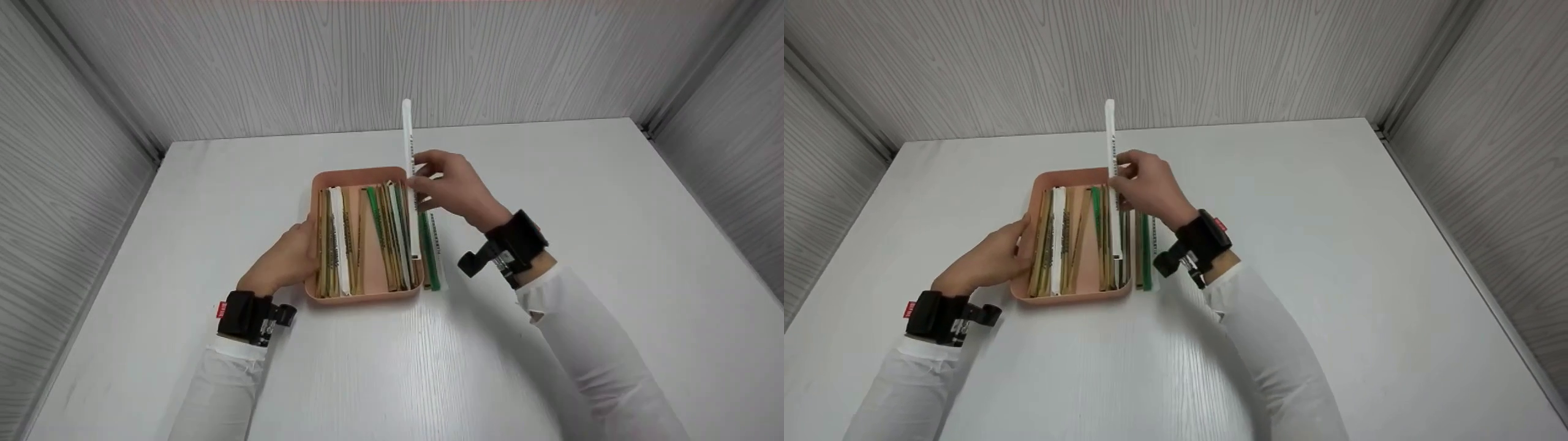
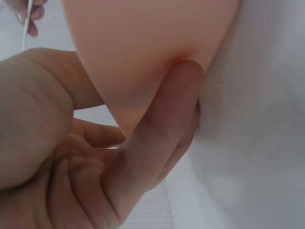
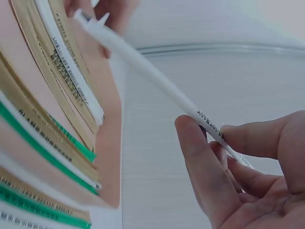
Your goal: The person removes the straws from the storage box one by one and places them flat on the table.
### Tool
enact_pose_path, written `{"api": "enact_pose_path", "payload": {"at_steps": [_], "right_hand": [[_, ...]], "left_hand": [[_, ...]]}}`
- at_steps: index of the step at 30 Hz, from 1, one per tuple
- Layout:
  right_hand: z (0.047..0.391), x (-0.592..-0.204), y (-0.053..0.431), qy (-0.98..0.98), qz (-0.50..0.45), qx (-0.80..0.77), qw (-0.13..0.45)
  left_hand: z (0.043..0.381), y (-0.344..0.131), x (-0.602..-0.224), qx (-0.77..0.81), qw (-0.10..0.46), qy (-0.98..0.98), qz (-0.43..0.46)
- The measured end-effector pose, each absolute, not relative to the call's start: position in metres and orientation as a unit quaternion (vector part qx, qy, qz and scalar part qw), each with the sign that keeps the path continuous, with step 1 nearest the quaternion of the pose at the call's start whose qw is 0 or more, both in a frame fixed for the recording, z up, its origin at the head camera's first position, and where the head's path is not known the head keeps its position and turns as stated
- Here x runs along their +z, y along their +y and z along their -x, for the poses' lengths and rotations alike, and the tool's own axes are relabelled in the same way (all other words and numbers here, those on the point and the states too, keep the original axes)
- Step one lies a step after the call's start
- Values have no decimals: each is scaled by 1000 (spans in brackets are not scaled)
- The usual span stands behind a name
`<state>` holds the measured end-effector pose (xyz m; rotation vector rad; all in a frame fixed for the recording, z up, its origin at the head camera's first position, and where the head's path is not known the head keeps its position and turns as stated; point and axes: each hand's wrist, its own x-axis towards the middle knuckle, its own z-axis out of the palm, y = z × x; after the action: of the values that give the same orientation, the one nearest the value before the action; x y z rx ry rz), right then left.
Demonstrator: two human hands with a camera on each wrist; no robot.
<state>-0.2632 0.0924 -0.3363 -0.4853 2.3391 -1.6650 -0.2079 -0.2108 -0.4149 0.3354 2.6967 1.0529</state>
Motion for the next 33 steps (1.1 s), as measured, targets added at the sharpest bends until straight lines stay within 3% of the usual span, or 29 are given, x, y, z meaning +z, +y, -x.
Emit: {"api": "enact_pose_path", "payload": {"at_steps": [7, 19, 33], "right_hand": [[265, -363, 129, 788, 117, -594, 116], [277, -413, 141, 856, 59, -478, 190], [273, -412, 117, 926, 101, -336, 139]], "left_hand": [[205, -218, -415, 367, 115, 917, -106], [205, -218, -414, 367, 116, 917, -104], [206, -221, -417, 373, 82, 914, -136]]}}
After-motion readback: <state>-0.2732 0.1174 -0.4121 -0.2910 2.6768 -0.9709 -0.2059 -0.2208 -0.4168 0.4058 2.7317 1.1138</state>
